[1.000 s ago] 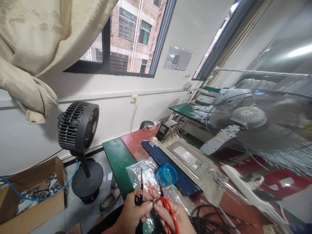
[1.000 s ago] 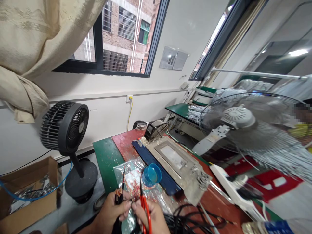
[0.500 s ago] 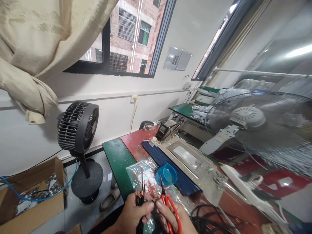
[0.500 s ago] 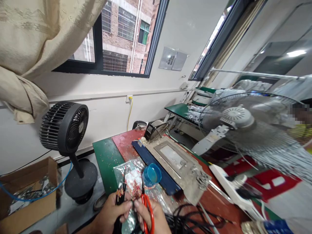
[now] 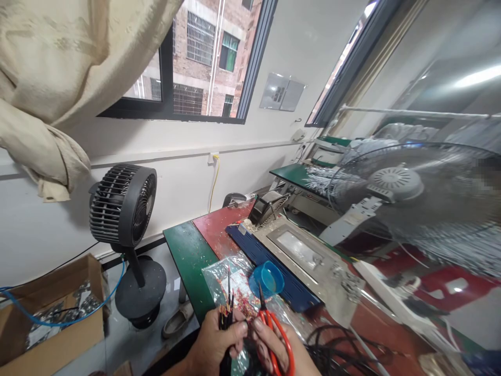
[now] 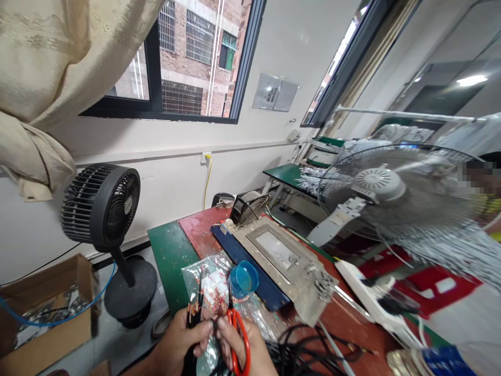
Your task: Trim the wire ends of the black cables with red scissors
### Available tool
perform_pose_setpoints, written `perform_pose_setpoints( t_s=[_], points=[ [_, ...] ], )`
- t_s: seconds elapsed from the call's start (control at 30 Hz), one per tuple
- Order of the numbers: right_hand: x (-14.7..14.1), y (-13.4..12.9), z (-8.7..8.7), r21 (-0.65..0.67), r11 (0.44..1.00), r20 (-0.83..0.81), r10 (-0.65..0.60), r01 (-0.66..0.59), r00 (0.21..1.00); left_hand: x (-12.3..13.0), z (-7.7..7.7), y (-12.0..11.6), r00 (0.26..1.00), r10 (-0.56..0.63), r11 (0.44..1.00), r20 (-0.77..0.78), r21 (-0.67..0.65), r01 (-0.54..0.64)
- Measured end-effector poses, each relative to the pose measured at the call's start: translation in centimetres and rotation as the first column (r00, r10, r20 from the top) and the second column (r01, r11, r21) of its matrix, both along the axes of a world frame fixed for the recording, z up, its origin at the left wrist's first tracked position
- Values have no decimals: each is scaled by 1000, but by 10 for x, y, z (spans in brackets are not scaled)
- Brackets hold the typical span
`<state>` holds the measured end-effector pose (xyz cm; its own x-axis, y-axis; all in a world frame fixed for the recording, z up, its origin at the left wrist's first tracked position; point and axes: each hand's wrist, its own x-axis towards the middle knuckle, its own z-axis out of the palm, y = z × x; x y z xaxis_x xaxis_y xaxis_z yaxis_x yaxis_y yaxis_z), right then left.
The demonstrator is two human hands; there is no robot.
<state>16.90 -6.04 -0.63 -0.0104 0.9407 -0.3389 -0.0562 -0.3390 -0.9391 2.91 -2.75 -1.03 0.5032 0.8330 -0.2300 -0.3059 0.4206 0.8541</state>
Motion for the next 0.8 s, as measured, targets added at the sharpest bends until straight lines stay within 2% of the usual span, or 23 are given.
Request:
perform_pose_setpoints(
  t_s=[0.33, 0.63, 0.8],
  points=[
    [1, -1, -8, -23, 1000, -20, -8, 8, 1000, -1, 5, -1, 1000, -23, 1000, 6, 10, 23],
    [-1, -2, 0, -42, 999, -50, 4, -6, 999, -3, 8, -2, 999, -31, 999, 4, -5, 31],
    [1, -2, -6, -33, 999, 0, 33, -33, 999, -3, 7, -2, 999, -34, 999, 34, -17, 34]
  ],
)
